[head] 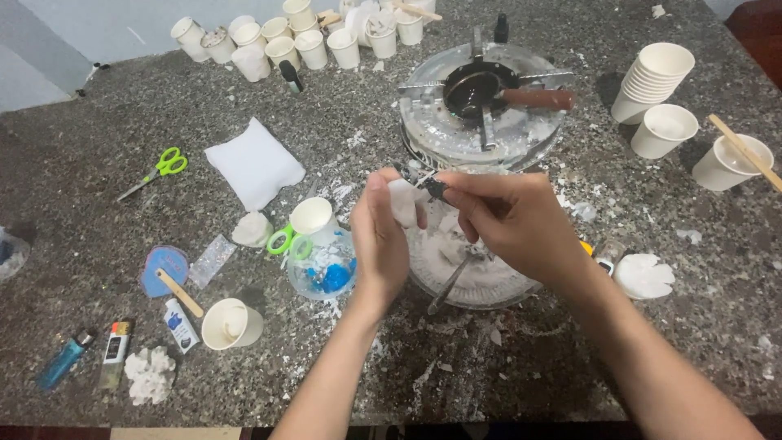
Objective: Using a small tool to scrape and clean a white solid object over a bowl of powder in a workshop setting.
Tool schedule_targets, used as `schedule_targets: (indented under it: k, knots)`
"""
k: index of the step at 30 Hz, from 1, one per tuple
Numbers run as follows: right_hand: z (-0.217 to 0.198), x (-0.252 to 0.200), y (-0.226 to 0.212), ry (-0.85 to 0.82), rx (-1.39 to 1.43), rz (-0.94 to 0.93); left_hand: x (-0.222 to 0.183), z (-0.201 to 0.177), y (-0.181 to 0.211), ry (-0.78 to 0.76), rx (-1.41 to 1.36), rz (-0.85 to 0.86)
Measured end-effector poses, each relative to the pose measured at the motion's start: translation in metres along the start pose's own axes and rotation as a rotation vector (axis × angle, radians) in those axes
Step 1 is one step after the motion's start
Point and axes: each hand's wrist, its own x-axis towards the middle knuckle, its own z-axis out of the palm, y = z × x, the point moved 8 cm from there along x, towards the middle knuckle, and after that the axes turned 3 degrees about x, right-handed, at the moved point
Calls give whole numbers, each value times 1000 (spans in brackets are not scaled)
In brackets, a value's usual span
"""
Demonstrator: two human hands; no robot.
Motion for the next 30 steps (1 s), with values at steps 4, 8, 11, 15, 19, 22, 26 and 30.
schedule_targets:
  k: [4, 8, 11, 15, 19, 22, 26, 30]
  knots:
    - [1, 0, -4, 1, -1, -1, 0, 1, -2, 4, -39, 11]
    - [2, 0, -4, -8, -12, 2, 1, 1, -7, 9, -61, 21]
    - [2, 1, 0, -5, -14, -3, 2, 0, -18, 6, -111, 17]
    - [6, -1, -5, -21, 1, -6, 1, 2, -3, -7, -141, 16]
    - [7, -2, 0, -27, 5, -2, 2, 0, -10, 4, -181, 22]
    - [6, -1, -7, -31, 21, 4, 4, -1, -12, 14, -179, 39]
    - [1, 0, -14, -3, 31, -17, 3, 0, -13, 18, -188, 30]
    - [-9, 7, -8, 55, 15, -61, 5, 0, -16, 50, -249, 20]
